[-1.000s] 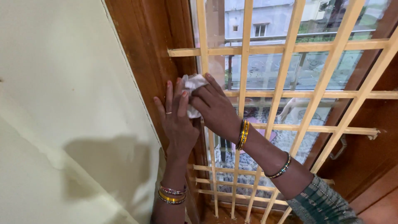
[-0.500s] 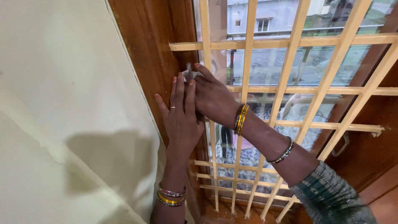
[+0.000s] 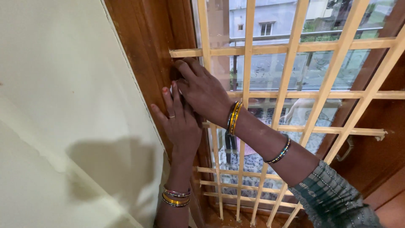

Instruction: The person wipes the wooden frame and glass panes of a door with a white cloth. They systematically clean the grid pattern and edges of the door, moving the cloth across different sections.

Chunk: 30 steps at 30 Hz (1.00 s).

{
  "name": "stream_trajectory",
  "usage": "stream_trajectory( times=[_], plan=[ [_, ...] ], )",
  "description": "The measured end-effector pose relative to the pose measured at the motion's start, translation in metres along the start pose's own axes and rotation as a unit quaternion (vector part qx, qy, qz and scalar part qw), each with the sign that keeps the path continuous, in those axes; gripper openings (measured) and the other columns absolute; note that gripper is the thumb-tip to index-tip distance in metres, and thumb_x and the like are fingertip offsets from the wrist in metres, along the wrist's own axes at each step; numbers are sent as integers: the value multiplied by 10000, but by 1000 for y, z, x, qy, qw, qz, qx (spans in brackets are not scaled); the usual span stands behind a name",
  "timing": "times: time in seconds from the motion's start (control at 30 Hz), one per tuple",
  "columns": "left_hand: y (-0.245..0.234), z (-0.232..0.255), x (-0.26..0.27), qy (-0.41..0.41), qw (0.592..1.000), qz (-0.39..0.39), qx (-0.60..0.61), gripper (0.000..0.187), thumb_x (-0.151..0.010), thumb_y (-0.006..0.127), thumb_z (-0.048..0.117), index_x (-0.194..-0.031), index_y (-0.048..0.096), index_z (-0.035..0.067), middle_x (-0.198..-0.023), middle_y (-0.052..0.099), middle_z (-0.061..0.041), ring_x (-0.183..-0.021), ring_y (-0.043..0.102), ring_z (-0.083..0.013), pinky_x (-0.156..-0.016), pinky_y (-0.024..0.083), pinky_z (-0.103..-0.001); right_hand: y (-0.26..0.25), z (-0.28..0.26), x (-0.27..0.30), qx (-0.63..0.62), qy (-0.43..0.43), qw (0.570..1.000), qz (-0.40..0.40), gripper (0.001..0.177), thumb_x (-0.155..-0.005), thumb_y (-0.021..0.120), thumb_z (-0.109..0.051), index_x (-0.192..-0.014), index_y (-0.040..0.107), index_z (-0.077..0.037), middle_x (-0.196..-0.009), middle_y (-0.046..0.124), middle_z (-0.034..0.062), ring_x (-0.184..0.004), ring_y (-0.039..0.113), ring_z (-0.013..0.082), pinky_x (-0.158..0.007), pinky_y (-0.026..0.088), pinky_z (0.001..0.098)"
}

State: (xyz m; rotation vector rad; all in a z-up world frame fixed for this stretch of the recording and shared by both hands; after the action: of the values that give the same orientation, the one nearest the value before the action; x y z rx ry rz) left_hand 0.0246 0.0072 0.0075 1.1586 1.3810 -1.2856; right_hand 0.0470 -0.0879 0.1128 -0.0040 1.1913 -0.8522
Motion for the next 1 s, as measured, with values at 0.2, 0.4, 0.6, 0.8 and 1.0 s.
stream_trajectory(
  times=[0.2,0.4,0.6,0.8,1.0],
  plan=[
    [4,4,-8,-25,985,-161,-51,680,-912,622,289,-1524,487,27,-1616,406,-152,-1546,136,-368,-1108,49,-783,-5,-10,21,68,1,995,-69,538,-885,619,-147,-1392,558,22,-1393,544,177,-1395,476,361,-1237,266,546],
    [-4,6,-12,-11,990,-131,-56,571,-1013,594,239,-1553,479,92,-1656,431,-97,-1609,119,-224,-1217,67,-708,-1,-10,15,138,40,984,-102,527,-884,604,-147,-1375,534,32,-1258,653,130,-1302,557,290,-1186,95,713],
    [-5,-5,-6,11,998,-49,-25,436,-992,602,109,-1421,616,30,-1525,569,-89,-1521,413,-200,-1231,185,-663,9,-10,25,109,75,985,-109,327,-954,631,-112,-1264,618,-11,-959,701,37,-1039,693,214,-1267,105,679],
    [-20,-1,-8,4,999,36,16,268,-1046,585,22,-1312,619,26,-1557,581,-127,-1516,454,-245,-1234,252,-634,-12,-15,39,77,35,996,1,476,-913,650,-114,-1380,582,-49,-1203,684,58,-1271,609,252,-1228,126,685],
    [-19,7,-20,25,994,-17,-102,403,-957,601,118,-1346,599,12,-1441,625,-104,-1473,409,-298,-1154,205,-693,5,-9,32,65,57,996,-32,515,-916,642,-126,-1405,544,6,-1209,668,82,-1281,583,252,-1204,133,714]
  ],
)
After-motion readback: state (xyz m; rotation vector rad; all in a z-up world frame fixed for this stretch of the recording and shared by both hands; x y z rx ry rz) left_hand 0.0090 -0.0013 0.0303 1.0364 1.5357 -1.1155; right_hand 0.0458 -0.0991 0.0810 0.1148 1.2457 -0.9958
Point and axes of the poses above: each hand's wrist, its own x-axis away from the middle knuckle, its own y-axis out of the palm, z = x × y, the point moved 3 cm from there along -x, towards the middle knuckle
